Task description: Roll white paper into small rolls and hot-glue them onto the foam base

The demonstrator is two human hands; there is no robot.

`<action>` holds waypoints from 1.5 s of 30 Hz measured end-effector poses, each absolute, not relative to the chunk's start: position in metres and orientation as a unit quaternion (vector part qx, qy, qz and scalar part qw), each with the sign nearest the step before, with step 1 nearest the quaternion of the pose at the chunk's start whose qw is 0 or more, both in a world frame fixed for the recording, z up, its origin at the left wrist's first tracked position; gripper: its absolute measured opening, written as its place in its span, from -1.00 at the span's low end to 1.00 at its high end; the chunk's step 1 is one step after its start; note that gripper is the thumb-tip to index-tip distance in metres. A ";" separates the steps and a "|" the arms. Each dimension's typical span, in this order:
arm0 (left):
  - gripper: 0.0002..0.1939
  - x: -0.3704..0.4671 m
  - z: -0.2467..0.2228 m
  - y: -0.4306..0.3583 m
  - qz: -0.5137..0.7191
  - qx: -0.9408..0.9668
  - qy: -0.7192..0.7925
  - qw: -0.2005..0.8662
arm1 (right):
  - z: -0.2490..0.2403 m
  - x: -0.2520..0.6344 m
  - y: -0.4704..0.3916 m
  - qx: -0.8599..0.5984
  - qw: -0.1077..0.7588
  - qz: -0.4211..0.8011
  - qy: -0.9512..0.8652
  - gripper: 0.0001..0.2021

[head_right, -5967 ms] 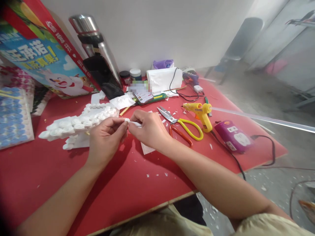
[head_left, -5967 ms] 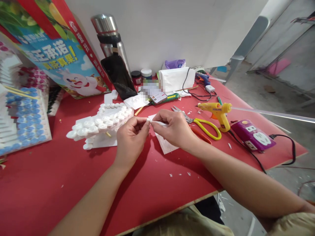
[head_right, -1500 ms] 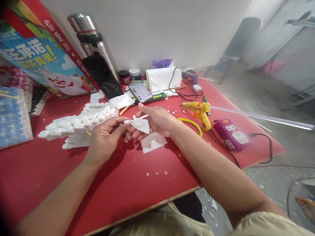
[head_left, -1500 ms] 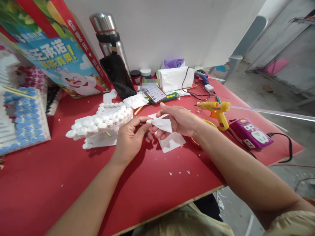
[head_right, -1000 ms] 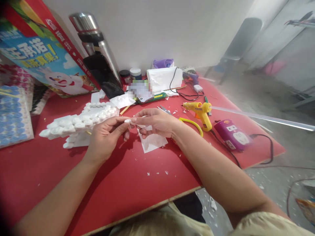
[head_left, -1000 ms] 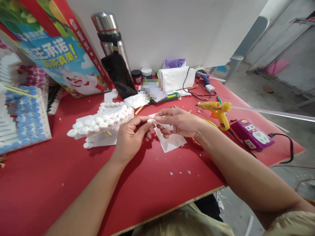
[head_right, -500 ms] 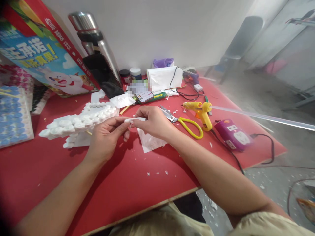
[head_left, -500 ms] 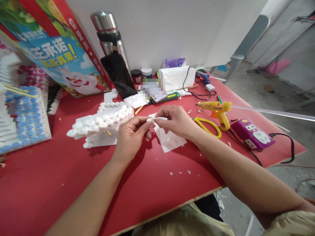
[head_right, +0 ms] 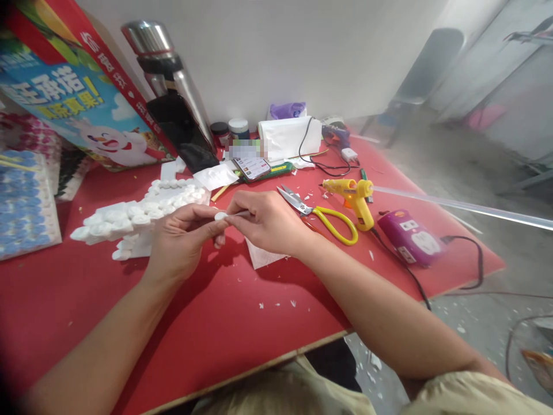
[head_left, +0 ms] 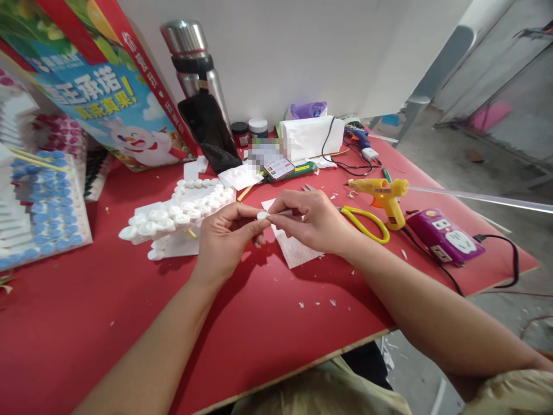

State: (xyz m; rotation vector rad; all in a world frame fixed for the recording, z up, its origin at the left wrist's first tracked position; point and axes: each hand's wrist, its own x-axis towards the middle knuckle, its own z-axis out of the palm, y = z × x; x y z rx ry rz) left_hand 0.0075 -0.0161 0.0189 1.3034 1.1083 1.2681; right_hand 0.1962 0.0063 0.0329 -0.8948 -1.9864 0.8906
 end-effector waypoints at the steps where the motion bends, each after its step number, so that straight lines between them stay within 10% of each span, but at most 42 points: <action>1: -0.88 0.006 0.019 -0.016 0.518 0.537 0.452 0.489 | 0.033 0.197 0.007 -0.348 0.379 0.356 -0.780 -0.88; 28: -0.84 0.016 0.014 -0.019 0.529 0.568 0.462 0.430 | 0.025 0.185 0.002 -0.412 0.423 0.210 -0.779 -0.91; 37: -0.79 0.004 0.013 -0.011 0.500 0.645 0.457 0.353 | 0.031 0.201 0.028 -0.323 0.302 0.799 -0.408 -0.60; 45: -0.79 0.002 0.015 -0.011 0.476 0.690 0.453 0.303 | 0.028 0.200 0.023 -0.250 0.280 0.843 -0.385 -0.75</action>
